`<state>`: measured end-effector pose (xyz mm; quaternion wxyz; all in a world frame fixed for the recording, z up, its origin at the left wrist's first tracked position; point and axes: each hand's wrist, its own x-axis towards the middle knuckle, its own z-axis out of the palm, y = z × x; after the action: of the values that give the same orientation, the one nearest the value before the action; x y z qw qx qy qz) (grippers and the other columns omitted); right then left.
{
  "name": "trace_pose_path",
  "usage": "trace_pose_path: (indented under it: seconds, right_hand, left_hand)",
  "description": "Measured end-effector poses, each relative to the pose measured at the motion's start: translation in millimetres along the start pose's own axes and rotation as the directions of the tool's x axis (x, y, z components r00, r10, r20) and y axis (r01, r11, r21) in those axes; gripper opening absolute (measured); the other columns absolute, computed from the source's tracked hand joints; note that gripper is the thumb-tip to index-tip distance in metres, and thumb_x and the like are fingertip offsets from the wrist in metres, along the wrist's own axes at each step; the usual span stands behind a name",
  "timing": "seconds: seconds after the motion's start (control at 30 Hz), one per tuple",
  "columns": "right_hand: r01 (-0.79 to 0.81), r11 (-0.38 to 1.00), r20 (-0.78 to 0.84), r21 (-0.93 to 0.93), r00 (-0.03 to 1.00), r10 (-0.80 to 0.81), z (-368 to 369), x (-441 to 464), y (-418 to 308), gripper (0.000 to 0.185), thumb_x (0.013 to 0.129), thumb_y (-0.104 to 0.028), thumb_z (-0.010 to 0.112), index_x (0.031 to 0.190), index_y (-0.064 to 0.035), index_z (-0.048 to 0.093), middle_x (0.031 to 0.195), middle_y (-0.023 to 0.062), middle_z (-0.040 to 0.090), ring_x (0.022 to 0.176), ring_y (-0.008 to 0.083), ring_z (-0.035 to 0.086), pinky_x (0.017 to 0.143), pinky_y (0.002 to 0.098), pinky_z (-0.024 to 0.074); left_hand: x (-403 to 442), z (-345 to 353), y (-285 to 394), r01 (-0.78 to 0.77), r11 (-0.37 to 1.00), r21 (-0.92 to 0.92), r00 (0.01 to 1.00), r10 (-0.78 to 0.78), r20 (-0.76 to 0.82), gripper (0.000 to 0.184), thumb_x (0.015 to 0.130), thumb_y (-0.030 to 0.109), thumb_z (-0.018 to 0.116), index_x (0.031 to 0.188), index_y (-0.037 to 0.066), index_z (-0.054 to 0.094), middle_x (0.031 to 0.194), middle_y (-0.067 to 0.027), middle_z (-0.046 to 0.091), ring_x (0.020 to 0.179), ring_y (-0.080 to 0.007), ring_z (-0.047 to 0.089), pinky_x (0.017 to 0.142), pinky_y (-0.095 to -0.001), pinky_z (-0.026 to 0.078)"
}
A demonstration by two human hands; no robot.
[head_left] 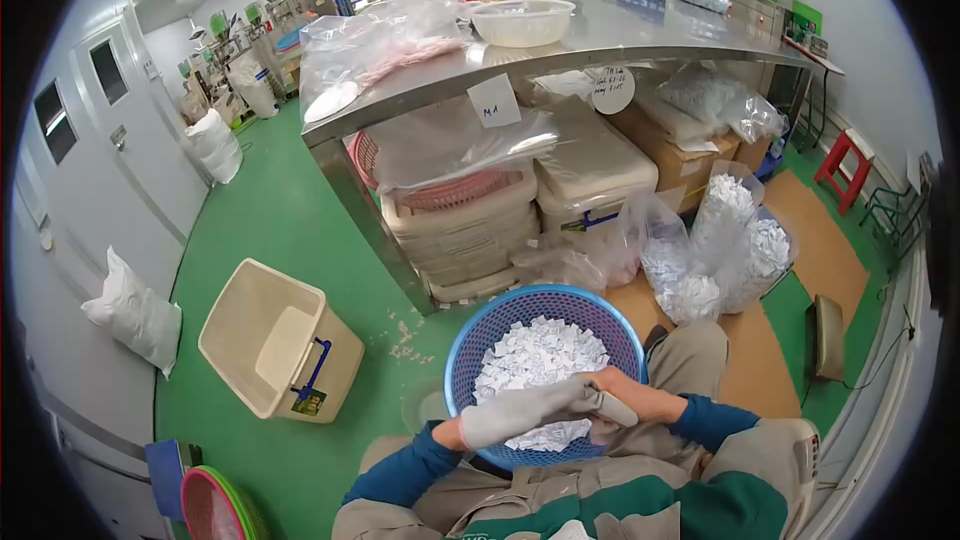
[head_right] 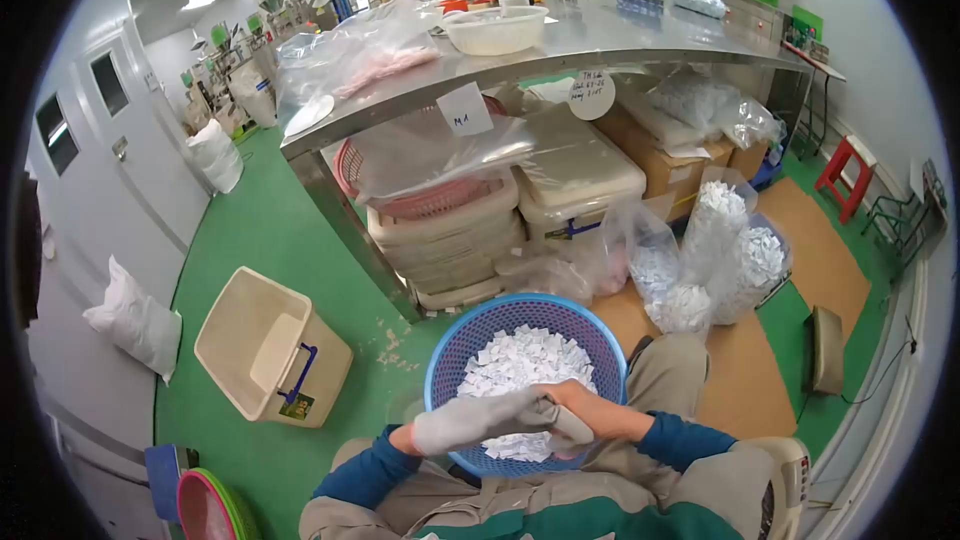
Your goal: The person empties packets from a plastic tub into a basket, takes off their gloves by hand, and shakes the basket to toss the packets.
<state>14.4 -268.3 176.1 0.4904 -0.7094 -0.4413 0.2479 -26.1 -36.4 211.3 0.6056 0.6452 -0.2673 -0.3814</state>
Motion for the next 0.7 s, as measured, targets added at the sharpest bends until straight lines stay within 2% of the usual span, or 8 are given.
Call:
trace_pose_path:
  seconds: [0.1, 0.17, 0.2, 0.23, 0.3, 0.37, 0.53, 0.7]
  right_hand:
    - [0.019, 0.986, 0.063, -0.168, 0.998, -0.009, -5, -12, -4, 0.021, 0.074, -0.008, 0.066, 0.092, -0.0056, 0.054, 0.079, 0.0149, 0.061, 0.072, 0.0360, 0.062, 0.064, 0.0374, 0.0484]
    - [0.017, 0.943, 0.075, -0.333, 0.997, 0.009, -13, -27, -10, 0.018, 0.076, -0.009, 0.064, 0.089, -0.0060, 0.052, 0.074, 0.0151, 0.058, 0.070, 0.0375, 0.059, 0.062, 0.0390, 0.0469]
    - [-0.048, 0.951, 0.090, -0.305, 0.993, 0.079, -27, -33, -13, 0.018, 0.077, -0.008, 0.062, 0.089, -0.0057, 0.050, 0.074, 0.0156, 0.055, 0.071, 0.0386, 0.058, 0.060, 0.0414, 0.0458]
    - [-0.059, 0.950, 0.069, -0.308, 0.994, 0.084, -36, -37, -22, 0.020, 0.076, -0.006, 0.061, 0.091, -0.0064, 0.050, 0.077, 0.0149, 0.056, 0.073, 0.0383, 0.059, 0.061, 0.0430, 0.0458]
    - [0.045, 0.900, 0.012, -0.434, 0.999, -0.044, -36, -42, -19, 0.020, 0.073, -0.007, 0.063, 0.089, -0.0080, 0.051, 0.078, 0.0128, 0.057, 0.074, 0.0364, 0.060, 0.060, 0.0435, 0.0462]
    - [0.045, 0.755, -0.075, -0.654, 0.989, -0.124, -51, -44, -29, 0.018, 0.071, -0.005, 0.062, 0.086, -0.0096, 0.053, 0.078, 0.0103, 0.058, 0.075, 0.0339, 0.061, 0.060, 0.0421, 0.0468]
    - [-0.077, 0.697, -0.248, -0.713, 0.957, -0.149, -87, -52, -25, 0.018, 0.071, -0.015, 0.068, 0.085, -0.0088, 0.059, 0.076, 0.0071, 0.059, 0.070, 0.0282, 0.061, 0.059, 0.0362, 0.0474]
    - [-0.048, 0.733, -0.284, -0.679, 0.937, -0.202, -98, -39, -37, 0.017, 0.072, -0.015, 0.070, 0.084, -0.0070, 0.061, 0.073, 0.0067, 0.057, 0.070, 0.0275, 0.059, 0.059, 0.0356, 0.0460]
  left_hand:
    - [-8, 10, -3, -0.275, 0.876, 0.397, 0.960, 0.229, 0.159, 0.052, 0.104, 0.030, 0.036, 0.150, 0.008, 0.027, 0.143, -0.0147, 0.043, 0.131, -0.0264, 0.044, 0.110, -0.0291, 0.032]
    - [-7, 21, 19, 0.057, 0.963, 0.263, 0.989, -0.090, 0.115, 0.058, 0.103, 0.030, 0.037, 0.152, 0.005, 0.018, 0.153, -0.0149, 0.031, 0.139, -0.0250, 0.033, 0.114, -0.0301, 0.025]
    - [-5, 15, 10, -0.119, 0.966, 0.230, 0.982, 0.080, 0.171, 0.061, 0.104, 0.030, 0.037, 0.153, 0.004, 0.012, 0.158, -0.0133, 0.022, 0.144, -0.0222, 0.023, 0.116, -0.0296, 0.020]
    - [-1, 13, 1, -0.145, 0.974, -0.173, 0.972, 0.173, 0.156, 0.059, 0.104, 0.025, 0.035, 0.153, 0.003, 0.012, 0.158, -0.0107, 0.021, 0.145, -0.0189, 0.021, 0.116, -0.0283, 0.019]
    - [-4, 10, -1, -0.058, 0.907, -0.418, 0.986, 0.117, 0.119, 0.062, 0.103, 0.029, 0.035, 0.153, 0.001, 0.010, 0.159, -0.0127, 0.018, 0.146, -0.0202, 0.018, 0.117, -0.0307, 0.015]
    - [-7, 9, 36, -0.135, 0.989, 0.062, 0.983, 0.126, 0.135, 0.057, 0.103, 0.030, 0.034, 0.151, 0.001, 0.022, 0.155, -0.0139, 0.028, 0.144, -0.0222, 0.022, 0.117, -0.0321, 0.013]
    - [4, 7, 45, -0.173, 0.980, -0.095, 0.982, 0.179, 0.058, 0.085, 0.091, 0.056, 0.047, 0.151, 0.001, 0.022, 0.157, -0.0154, 0.022, 0.146, -0.0256, 0.017, 0.118, -0.0380, 0.004]
    - [14, 4, 29, -0.271, 0.961, -0.053, 0.962, 0.272, 0.023, 0.087, 0.087, 0.041, 0.059, 0.153, 0.003, 0.017, 0.154, -0.0166, 0.023, 0.144, -0.0269, 0.018, 0.117, -0.0380, 0.007]
